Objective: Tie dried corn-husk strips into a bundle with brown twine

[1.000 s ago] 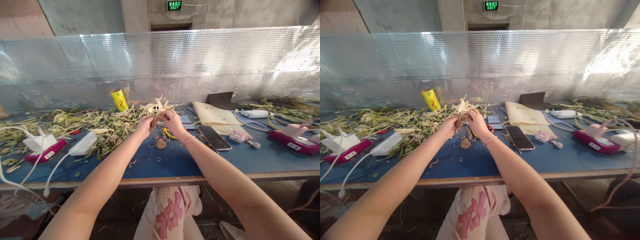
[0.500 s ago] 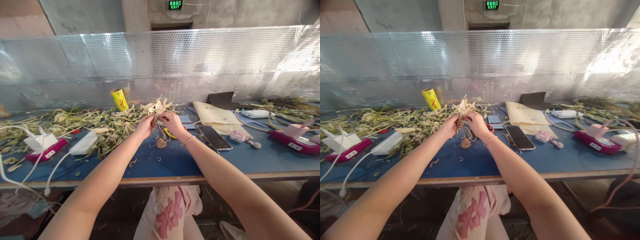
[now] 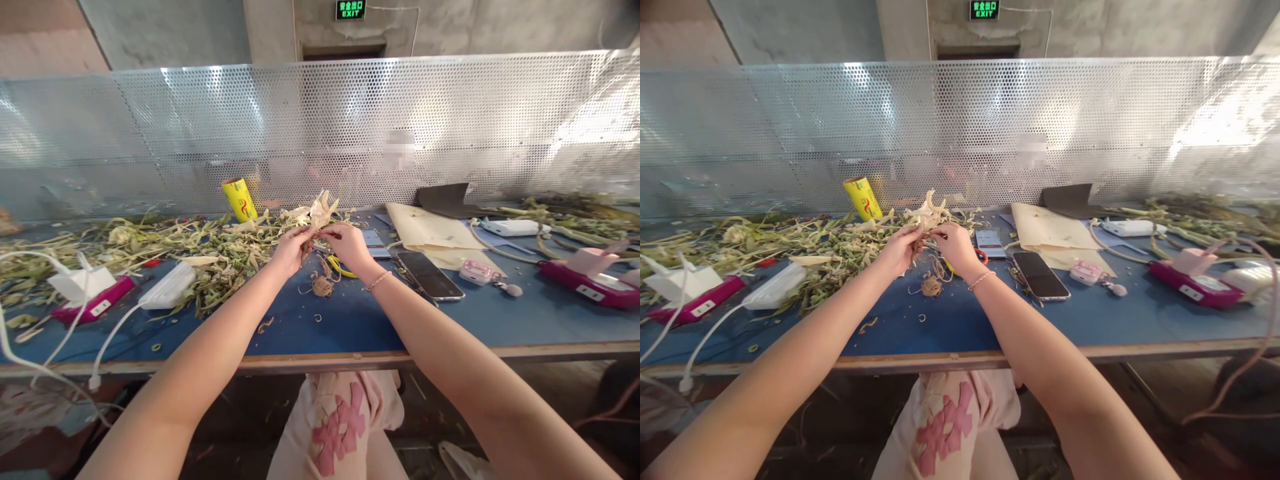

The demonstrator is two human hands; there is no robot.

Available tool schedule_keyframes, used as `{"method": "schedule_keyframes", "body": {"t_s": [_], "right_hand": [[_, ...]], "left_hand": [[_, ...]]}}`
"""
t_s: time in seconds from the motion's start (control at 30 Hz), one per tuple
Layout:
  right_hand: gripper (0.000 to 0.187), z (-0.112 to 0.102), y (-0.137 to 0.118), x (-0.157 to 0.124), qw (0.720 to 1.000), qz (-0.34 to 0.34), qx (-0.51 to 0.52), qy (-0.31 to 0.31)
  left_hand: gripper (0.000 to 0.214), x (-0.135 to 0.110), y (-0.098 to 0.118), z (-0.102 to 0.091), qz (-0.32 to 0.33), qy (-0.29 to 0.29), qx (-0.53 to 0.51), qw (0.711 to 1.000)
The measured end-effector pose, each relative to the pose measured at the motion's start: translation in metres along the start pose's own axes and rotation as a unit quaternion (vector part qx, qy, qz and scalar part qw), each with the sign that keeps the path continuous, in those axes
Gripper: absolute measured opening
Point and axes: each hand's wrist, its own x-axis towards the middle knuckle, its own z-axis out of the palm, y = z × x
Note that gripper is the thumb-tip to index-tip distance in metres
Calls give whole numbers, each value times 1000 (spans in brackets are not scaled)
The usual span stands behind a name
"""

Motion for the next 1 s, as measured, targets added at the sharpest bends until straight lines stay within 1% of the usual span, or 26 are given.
{"method": "schedule_keyframes", "body": {"t_s": [0.17,0.33,0.43,0.57,0.63,0.83,1.0], "right_hand": [[14,-2,-3,1,1000,6,-1,15],[11,-4,-4,2,999,31,12,25],[9,-5,-4,2,998,40,35,36],[5,-5,-8,2,994,70,78,33],[5,-4,-10,1,994,65,85,32],[6,3,-10,-3,996,4,82,23],[12,4,-10,-5,994,8,108,6]], "left_hand": [[6,-2,4,1,7,13,1,1000],[8,-6,8,3,21,20,9,1000],[14,-6,7,2,26,12,22,999],[17,-4,5,1,40,8,26,999],[17,-3,3,1,44,11,24,999],[22,-5,0,4,48,18,34,998],[21,-7,0,5,47,1,20,999]]}}
